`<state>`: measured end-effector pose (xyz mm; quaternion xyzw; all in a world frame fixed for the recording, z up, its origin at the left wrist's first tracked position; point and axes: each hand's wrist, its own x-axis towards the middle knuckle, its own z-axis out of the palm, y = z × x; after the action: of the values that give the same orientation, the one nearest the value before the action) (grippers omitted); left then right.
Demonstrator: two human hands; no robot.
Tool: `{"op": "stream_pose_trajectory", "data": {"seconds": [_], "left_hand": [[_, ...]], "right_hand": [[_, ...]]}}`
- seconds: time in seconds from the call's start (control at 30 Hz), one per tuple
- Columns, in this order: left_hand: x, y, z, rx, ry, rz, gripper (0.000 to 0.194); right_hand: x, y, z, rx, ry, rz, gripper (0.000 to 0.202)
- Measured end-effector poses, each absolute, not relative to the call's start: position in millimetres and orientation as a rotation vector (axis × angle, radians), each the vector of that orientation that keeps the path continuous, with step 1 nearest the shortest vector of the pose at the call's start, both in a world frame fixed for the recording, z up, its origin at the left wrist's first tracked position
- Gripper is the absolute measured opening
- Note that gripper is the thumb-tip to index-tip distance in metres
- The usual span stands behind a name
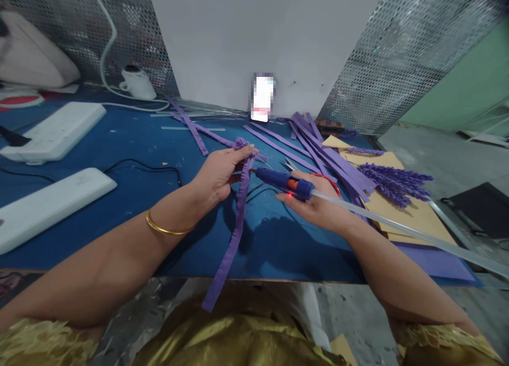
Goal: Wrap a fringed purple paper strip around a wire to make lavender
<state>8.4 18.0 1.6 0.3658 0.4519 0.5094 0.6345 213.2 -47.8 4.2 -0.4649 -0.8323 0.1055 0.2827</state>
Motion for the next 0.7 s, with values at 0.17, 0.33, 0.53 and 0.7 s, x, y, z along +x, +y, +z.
{"op": "stream_pose_trajectory", "data": {"seconds": [0.17, 0.33, 0.53, 0.7], "left_hand": [[8.0, 19.1, 0.8, 0.847, 1.029, 1.167, 0.018], [7.5, 19.7, 0.1, 0.856, 1.031, 1.157, 0.019], [7.0, 20.9, -3.1, 0.866, 1.020, 1.173, 0.018], [6.5, 21.5, -4.2, 0.875, 0.994, 1.183, 0.024]], "right_hand": [[212.9, -48.6, 5.1, -1.214, -2.246, 0.288, 0.033], [213.4, -49.1, 3.9, -1.171, -2.246, 0.277, 0.032], [213.2, -48.5, 5.4, -1.207, -2.257, 0.268, 0.032], [214.9, -46.7, 5.0, -1.247, -2.245, 0.271, 0.034]]}}
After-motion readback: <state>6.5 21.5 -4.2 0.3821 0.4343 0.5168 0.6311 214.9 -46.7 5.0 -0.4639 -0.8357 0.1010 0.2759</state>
